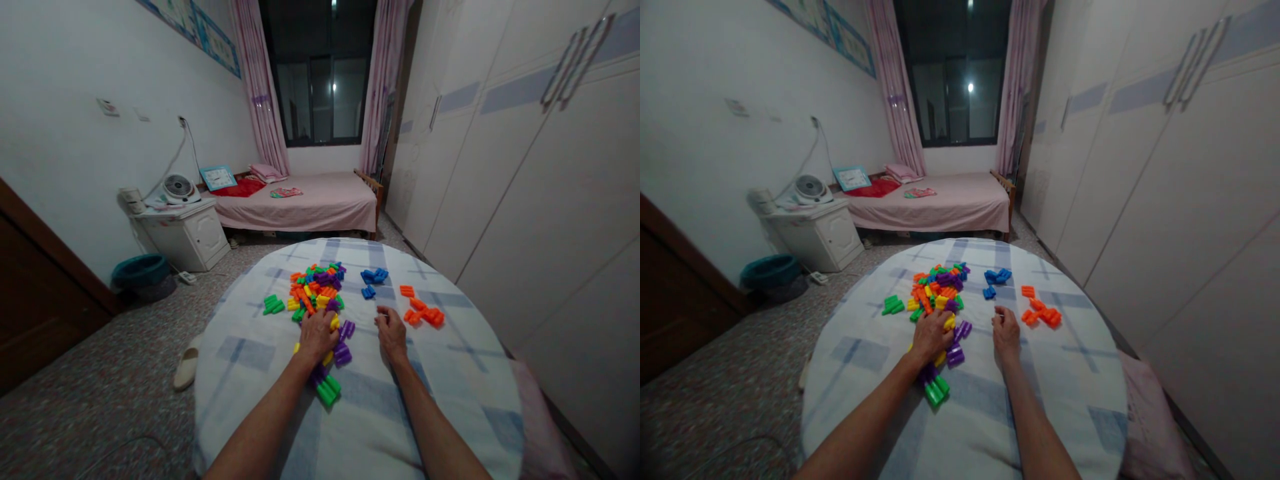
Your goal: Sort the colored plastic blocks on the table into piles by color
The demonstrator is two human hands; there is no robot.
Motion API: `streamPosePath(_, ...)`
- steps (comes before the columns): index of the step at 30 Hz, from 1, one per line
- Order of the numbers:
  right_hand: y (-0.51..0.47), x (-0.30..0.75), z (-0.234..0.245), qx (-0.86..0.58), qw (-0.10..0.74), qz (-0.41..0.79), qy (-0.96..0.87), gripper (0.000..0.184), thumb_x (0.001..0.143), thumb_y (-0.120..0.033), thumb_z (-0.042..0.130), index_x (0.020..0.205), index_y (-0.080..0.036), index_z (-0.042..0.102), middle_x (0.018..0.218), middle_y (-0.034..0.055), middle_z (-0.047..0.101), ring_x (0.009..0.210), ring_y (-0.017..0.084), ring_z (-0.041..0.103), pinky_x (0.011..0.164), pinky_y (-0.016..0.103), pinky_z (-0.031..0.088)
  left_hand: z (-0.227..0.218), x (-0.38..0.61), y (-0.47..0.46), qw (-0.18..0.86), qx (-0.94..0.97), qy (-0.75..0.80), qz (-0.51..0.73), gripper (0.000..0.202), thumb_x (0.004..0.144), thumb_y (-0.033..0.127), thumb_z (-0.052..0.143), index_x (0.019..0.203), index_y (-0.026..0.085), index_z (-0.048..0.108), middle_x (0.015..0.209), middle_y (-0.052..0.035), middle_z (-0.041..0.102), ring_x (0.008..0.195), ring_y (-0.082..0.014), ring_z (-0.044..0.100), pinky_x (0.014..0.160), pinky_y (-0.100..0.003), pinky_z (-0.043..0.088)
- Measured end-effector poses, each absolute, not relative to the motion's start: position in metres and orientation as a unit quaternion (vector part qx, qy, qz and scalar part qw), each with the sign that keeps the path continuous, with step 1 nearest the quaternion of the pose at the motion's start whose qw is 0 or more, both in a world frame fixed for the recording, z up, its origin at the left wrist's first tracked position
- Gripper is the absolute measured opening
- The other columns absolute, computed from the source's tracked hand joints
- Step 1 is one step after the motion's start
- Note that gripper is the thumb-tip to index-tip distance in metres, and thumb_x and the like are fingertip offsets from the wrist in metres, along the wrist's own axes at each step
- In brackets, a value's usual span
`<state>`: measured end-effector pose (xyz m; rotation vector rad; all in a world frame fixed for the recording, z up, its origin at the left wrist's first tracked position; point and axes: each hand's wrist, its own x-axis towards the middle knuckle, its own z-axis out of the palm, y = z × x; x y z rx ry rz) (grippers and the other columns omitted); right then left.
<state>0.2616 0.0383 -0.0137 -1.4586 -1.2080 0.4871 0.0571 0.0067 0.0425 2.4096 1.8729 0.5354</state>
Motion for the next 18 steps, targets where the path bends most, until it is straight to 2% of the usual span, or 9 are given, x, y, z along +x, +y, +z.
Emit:
streamPosePath(6,0.037,0.261,-0.011,-0.621,0.552,0.207,-0.516,0.037,0.072,-0.035,0.041,0.093,-0.014,0.063,0.088,0.0108,0.069,0.071,0.020,0.064,0.066,0.032,0.048,0.040,0.055,0.009,0.016,0.780,0.584,0.224,0.027,0.080,0.028,0.059,0.106,0.024,0.061,0.099,-0.0033,0.064,0.098,-0.0208,0.058,0.095,-0.039,0.035)
streamPosePath(10,0.035,0.261,-0.009,-0.625,0.546,0.203,-0.520,0.038,0.071,-0.035,0.041,0.094,-0.015,0.064,0.086,0.0098,0.069,0.073,0.021,0.064,0.067,0.031,0.048,0.044,0.050,0.009,0.022,0.769,0.572,0.285,0.031,0.078,0.024,0.061,0.110,0.024,0.061,0.101,-0.0028,0.065,0.095,-0.0205,0.059,0.089,-0.035,0.041)
streamPosePath(14,0.033,0.261,-0.007,-0.632,0.539,0.200,-0.519,0.038,0.070,-0.035,0.042,0.094,-0.015,0.064,0.088,0.0103,0.069,0.074,0.021,0.064,0.071,0.033,0.047,0.051,0.030,0.006,0.019,0.730,0.570,0.377,0.032,0.078,0.021,0.060,0.111,0.023,0.061,0.103,-0.0040,0.065,0.097,-0.0203,0.059,0.087,-0.033,0.045)
streamPosePath(18,0.031,0.260,-0.005,-0.633,0.532,0.208,-0.522,0.038,0.072,-0.036,0.041,0.095,-0.015,0.063,0.084,0.0089,0.068,0.074,0.021,0.064,0.071,0.032,0.046,0.047,-0.014,0.002,0.020,0.669,0.599,0.440,0.031,0.080,0.024,0.058,0.111,0.020,0.060,0.107,-0.0060,0.064,0.101,-0.0204,0.059,0.089,-0.033,0.047)
